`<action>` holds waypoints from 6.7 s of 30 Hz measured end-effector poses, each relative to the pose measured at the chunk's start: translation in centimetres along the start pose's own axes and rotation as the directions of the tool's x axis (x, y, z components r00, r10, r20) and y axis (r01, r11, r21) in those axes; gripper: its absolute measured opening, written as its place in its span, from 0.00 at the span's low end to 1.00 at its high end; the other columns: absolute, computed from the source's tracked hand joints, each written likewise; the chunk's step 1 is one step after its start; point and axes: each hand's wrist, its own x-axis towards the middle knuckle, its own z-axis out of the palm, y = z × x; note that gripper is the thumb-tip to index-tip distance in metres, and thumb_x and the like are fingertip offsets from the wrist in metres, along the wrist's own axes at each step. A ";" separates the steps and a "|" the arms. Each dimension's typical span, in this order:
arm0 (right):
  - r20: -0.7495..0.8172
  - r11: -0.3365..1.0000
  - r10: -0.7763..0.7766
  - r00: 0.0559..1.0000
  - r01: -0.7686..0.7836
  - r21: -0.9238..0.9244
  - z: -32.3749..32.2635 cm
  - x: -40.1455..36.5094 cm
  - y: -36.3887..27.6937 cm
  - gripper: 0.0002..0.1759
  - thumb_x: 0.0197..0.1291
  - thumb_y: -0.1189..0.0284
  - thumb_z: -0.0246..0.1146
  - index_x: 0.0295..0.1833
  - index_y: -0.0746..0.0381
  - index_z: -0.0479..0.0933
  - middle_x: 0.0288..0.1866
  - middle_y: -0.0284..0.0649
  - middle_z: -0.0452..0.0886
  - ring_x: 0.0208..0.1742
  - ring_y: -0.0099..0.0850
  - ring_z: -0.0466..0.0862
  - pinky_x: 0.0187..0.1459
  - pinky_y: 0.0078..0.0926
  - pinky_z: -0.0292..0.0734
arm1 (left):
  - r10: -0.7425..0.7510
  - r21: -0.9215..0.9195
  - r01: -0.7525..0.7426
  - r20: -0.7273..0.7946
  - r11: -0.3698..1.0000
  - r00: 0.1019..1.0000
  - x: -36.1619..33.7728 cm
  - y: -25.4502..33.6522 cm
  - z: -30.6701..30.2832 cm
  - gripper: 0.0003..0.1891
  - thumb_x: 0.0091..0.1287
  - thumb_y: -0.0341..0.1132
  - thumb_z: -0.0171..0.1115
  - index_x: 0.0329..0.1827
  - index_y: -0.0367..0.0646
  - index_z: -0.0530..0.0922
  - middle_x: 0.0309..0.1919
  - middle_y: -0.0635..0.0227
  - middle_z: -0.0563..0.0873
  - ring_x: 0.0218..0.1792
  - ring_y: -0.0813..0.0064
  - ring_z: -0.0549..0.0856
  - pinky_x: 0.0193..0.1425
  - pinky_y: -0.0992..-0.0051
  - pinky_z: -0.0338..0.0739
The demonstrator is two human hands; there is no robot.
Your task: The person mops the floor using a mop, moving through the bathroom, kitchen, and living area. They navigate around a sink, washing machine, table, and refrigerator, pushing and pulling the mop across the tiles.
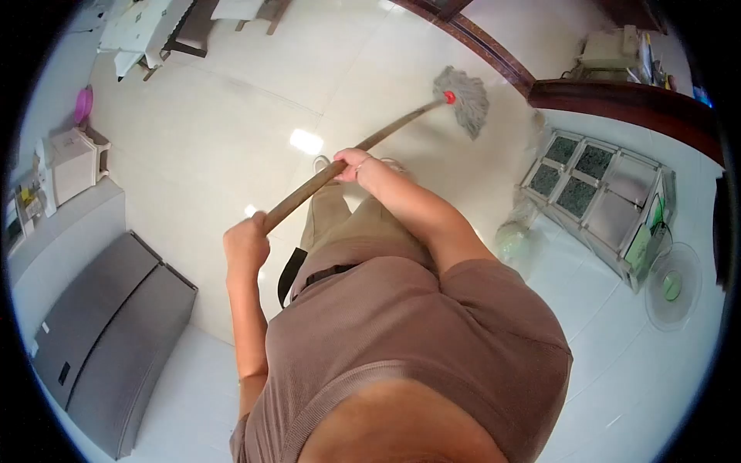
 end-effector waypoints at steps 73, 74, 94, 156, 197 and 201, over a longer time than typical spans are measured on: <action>0.206 0.985 -0.170 0.964 0.161 0.058 18.9 3.9 15.9 0.11 0.49 0.74 0.60 0.39 0.64 0.71 0.34 0.42 0.77 0.36 0.37 0.79 0.37 0.40 0.79 | 0.302 0.441 -0.269 -0.004 0.856 0.953 -2.1 -18.3 -17.8 0.14 0.48 0.23 0.53 0.38 0.48 0.78 0.26 0.55 0.81 0.31 0.53 0.80 0.34 0.58 0.72; 0.200 0.983 -0.178 0.964 0.165 0.079 20.6 3.5 16.6 0.12 0.49 0.75 0.60 0.40 0.65 0.71 0.35 0.43 0.77 0.37 0.38 0.79 0.38 0.42 0.79 | 0.299 0.445 -0.264 -0.008 0.856 0.954 -2.9 -18.4 -18.6 0.14 0.48 0.23 0.53 0.38 0.48 0.78 0.26 0.55 0.81 0.31 0.53 0.80 0.34 0.58 0.72; -0.265 0.522 -0.570 0.778 0.592 0.613 -15.8 -4.5 6.7 0.15 0.48 0.74 0.60 0.43 0.65 0.68 0.36 0.46 0.73 0.36 0.41 0.78 0.36 0.46 0.79 | 0.735 0.462 -0.698 0.135 0.547 0.665 -0.7 10.5 -2.0 0.13 0.49 0.24 0.51 0.38 0.44 0.74 0.28 0.58 0.82 0.32 0.58 0.82 0.34 0.62 0.75; -0.029 0.820 -0.504 0.863 0.489 0.298 5.0 0.6 21.1 0.28 0.39 0.80 0.63 0.48 0.74 0.60 0.38 0.54 0.72 0.33 0.43 0.78 0.24 0.41 0.79 | 0.027 0.033 -0.051 0.505 0.998 0.862 -10.2 -8.3 -12.4 0.17 0.40 0.30 0.63 0.35 0.32 0.76 0.17 0.68 0.73 0.20 0.79 0.72 0.24 0.75 0.66; 0.063 0.871 -0.412 0.909 0.414 -0.266 13.4 9.6 34.2 0.11 0.43 0.79 0.63 0.33 0.71 0.71 0.28 0.48 0.78 0.26 0.38 0.82 0.25 0.42 0.81 | -0.046 0.135 0.025 0.157 0.991 0.987 -24.3 -26.7 0.6 0.16 0.47 0.31 0.58 0.42 0.41 0.74 0.31 0.49 0.80 0.38 0.48 0.78 0.40 0.58 0.72; 0.202 0.921 -0.386 0.900 0.388 0.034 17.2 10.4 37.8 0.08 0.42 0.78 0.63 0.29 0.67 0.71 0.24 0.44 0.77 0.24 0.37 0.81 0.25 0.40 0.81 | -0.104 0.132 0.085 0.143 0.988 0.984 -26.1 -27.8 -2.8 0.17 0.45 0.30 0.59 0.41 0.38 0.75 0.28 0.50 0.80 0.33 0.51 0.80 0.38 0.62 0.72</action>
